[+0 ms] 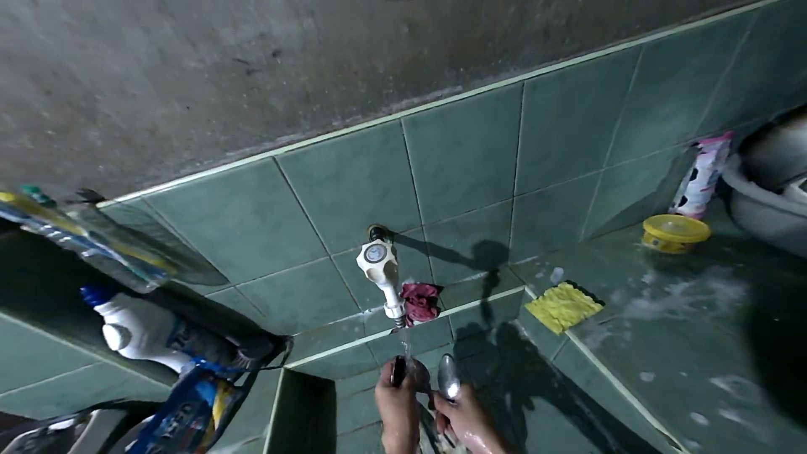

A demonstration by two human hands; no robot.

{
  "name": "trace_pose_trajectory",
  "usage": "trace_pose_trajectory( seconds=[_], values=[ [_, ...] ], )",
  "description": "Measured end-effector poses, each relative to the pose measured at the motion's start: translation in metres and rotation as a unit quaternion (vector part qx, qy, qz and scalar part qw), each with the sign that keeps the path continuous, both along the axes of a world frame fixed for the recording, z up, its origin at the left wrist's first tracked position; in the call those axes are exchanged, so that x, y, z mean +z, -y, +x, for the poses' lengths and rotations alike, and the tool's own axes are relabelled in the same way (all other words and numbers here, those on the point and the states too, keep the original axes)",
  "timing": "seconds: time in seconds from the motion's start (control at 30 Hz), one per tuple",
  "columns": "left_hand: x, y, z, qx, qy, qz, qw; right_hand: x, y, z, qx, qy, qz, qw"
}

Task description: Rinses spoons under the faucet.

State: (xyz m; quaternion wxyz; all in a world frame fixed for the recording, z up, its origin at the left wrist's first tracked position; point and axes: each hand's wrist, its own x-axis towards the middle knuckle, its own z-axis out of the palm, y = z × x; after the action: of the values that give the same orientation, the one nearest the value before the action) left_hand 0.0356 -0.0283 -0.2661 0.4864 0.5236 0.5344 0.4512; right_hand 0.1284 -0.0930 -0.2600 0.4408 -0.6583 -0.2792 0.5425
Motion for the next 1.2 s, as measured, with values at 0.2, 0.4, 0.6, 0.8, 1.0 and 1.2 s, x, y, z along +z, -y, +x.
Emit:
trace_pose_trajectory(
  seconds=[0.2,0.4,0.6,0.8,1.0,1.2],
  values=[
    [-0.004,0.004,-0.001,0.010,0.062,-0.079,0.995,0.003,-0.008,-0.005,0.022,-0.105,0.031,0.994],
    [0.015,-0.003,-0.005,-0.070,0.031,-0.078,0.994,0.039,-0.018,0.010,0.182,0.308,-0.127,0.925],
    [0.020,-0.002,0.000,-0.092,-0.046,-0.078,0.992,0.050,-0.021,-0.003,0.240,0.370,-0.112,0.890],
    [0.016,-0.018,-0.015,-0.072,-0.102,-0.028,0.992,0.013,0.005,0.012,0.081,0.007,0.025,0.996],
    [0.006,0.003,0.009,0.009,0.002,-0.034,0.999,0.002,0.000,0.000,-0.010,0.095,0.040,0.995],
    [0.007,0.003,0.007,-0.035,-0.033,-0.082,0.995,-0.008,-0.002,-0.003,-0.072,0.089,0.080,0.990]
  ],
)
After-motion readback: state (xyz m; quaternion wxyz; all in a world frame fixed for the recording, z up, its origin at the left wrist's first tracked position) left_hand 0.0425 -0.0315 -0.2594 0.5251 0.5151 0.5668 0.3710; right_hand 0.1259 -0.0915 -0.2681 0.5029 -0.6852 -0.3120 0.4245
